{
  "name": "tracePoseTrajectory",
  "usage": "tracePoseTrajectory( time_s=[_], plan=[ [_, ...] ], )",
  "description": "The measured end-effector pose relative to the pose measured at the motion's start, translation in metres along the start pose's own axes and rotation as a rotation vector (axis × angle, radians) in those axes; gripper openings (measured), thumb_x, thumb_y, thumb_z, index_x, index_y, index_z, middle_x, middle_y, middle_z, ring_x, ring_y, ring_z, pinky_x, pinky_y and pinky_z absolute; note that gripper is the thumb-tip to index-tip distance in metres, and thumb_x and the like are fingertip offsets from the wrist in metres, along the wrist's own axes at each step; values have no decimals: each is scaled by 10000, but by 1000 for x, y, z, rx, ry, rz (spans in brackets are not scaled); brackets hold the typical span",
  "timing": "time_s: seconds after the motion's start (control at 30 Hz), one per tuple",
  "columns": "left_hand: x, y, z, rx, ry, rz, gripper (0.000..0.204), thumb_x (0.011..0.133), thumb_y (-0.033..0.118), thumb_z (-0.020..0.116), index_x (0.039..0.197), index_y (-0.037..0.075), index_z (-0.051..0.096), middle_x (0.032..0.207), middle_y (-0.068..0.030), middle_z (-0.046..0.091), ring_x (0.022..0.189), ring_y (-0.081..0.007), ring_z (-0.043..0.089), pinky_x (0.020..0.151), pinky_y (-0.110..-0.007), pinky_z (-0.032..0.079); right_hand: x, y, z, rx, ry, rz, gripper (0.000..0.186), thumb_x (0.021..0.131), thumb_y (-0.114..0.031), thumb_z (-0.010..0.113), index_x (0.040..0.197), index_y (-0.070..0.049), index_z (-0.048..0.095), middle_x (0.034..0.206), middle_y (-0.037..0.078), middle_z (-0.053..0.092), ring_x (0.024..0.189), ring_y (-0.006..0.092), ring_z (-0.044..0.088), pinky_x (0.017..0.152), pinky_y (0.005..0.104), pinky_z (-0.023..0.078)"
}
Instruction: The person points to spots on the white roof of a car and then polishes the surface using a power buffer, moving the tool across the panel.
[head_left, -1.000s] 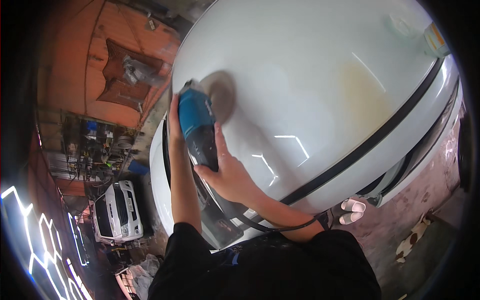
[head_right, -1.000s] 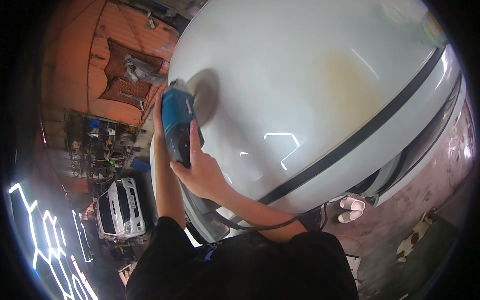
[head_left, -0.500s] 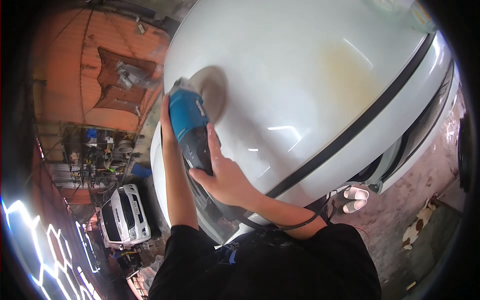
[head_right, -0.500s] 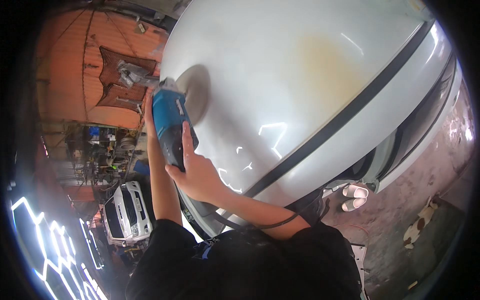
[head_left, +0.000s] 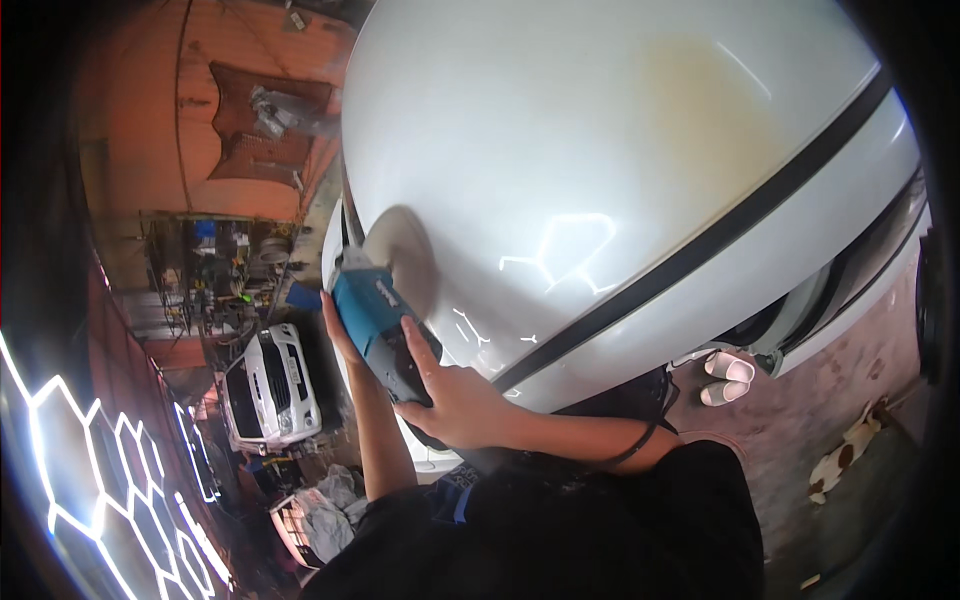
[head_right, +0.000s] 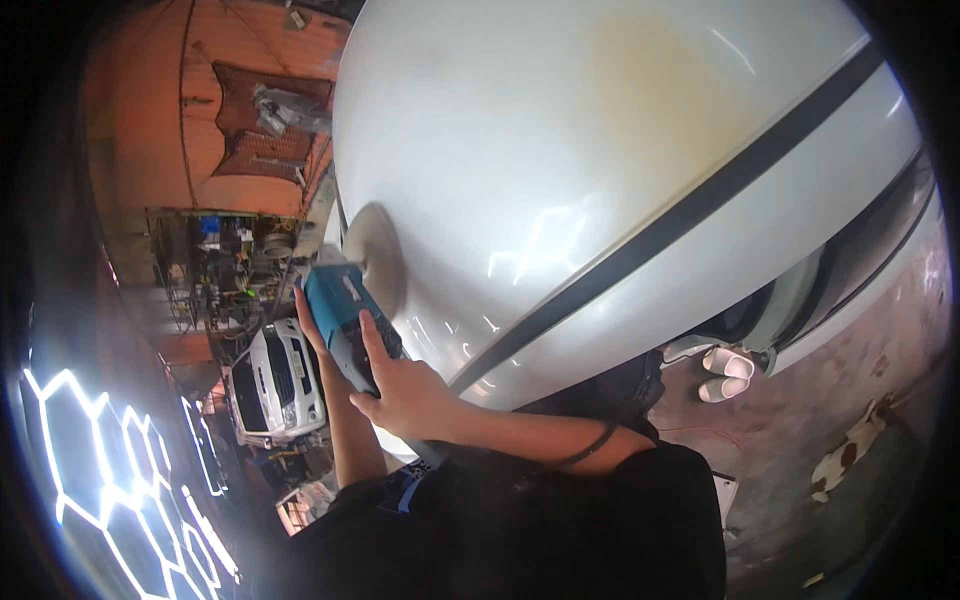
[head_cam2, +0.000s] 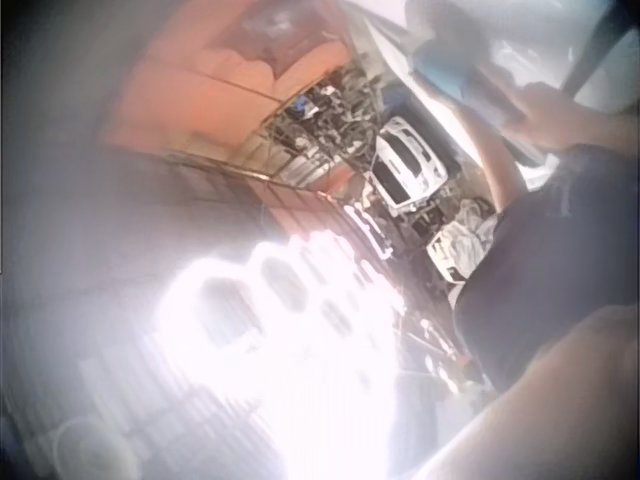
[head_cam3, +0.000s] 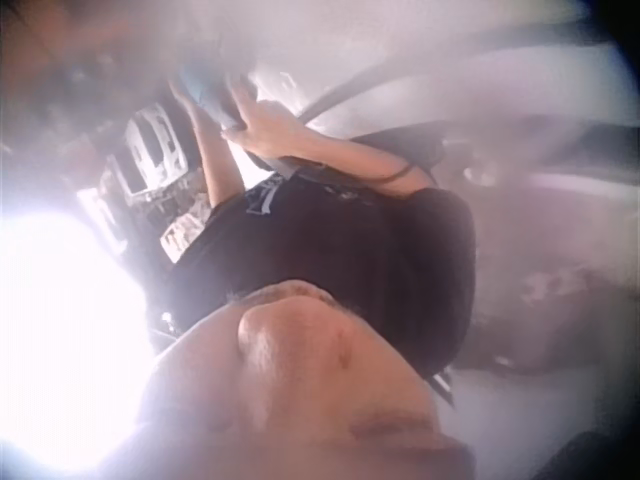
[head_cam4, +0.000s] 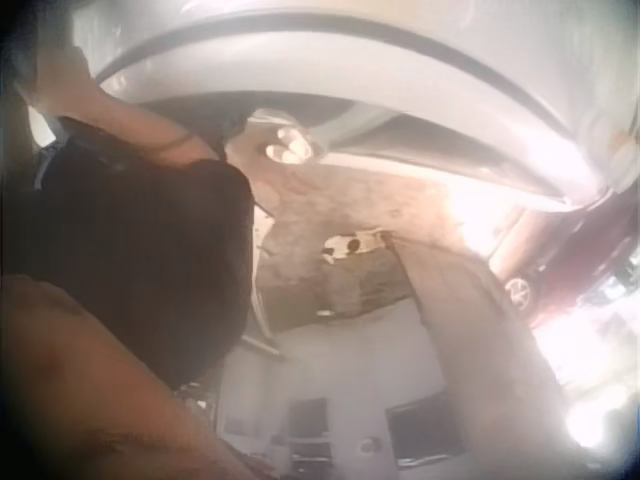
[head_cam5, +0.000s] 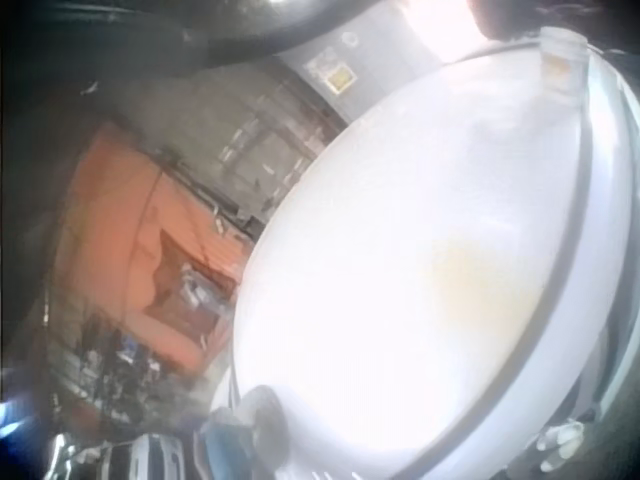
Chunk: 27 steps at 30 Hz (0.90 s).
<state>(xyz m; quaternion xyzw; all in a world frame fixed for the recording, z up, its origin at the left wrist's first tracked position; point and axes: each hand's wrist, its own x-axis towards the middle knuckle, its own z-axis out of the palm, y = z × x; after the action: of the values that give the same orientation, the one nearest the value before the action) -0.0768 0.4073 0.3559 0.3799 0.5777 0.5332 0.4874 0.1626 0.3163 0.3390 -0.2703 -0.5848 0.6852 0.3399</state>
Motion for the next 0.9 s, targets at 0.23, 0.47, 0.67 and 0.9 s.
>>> tracePoseTrajectory(
  time_s=[0.23, 0.47, 0.67, 0.9],
  plan=[
    [26, 17, 135, 4, -335, 53, 660, 1033, 542, 423, 1443, 26, 457, 1284, -158, 618, 1149, -236, 632, 993, -363, 511, -55, -33, -22, 73, 383, -104, 1040, 912, -190, 641, 1566, -10, -148, 1226, 367, 586, 999, 445, 671, 879, 451, 508],
    [21, 15, 236, 137, -563, 251, 912, 973, 573, 520, 1589, 3, 164, 1605, -261, 249, 1494, -315, 248, 1215, -353, 180, -73, -43, -16, 184, 723, -173, 974, 892, 36, 544, 1594, -92, -118, 1043, 121, 606, 750, 108, 564, 688, 244, 505],
    [25, 1, 167, -25, -428, 182, 848, 997, 505, 533, 1591, 24, 165, 1581, -181, 320, 1438, -254, 345, 1191, -344, 256, -58, -24, 2, 16, 591, -116, 1031, 884, -34, 642, 1575, -12, -123, 1277, 178, 517, 967, 201, 583, 852, 324, 506],
    [19, -20, -3, -192, -63, 32, 569, 1031, 460, 433, 1395, 32, 522, 1189, -133, 666, 1048, -217, 674, 926, -348, 549, 1, 0, 42, 39, 146, 32, 1111, 860, -206, 688, 1575, -47, -148, 1385, 385, 472, 1094, 517, 613, 960, 448, 485]
  ],
)
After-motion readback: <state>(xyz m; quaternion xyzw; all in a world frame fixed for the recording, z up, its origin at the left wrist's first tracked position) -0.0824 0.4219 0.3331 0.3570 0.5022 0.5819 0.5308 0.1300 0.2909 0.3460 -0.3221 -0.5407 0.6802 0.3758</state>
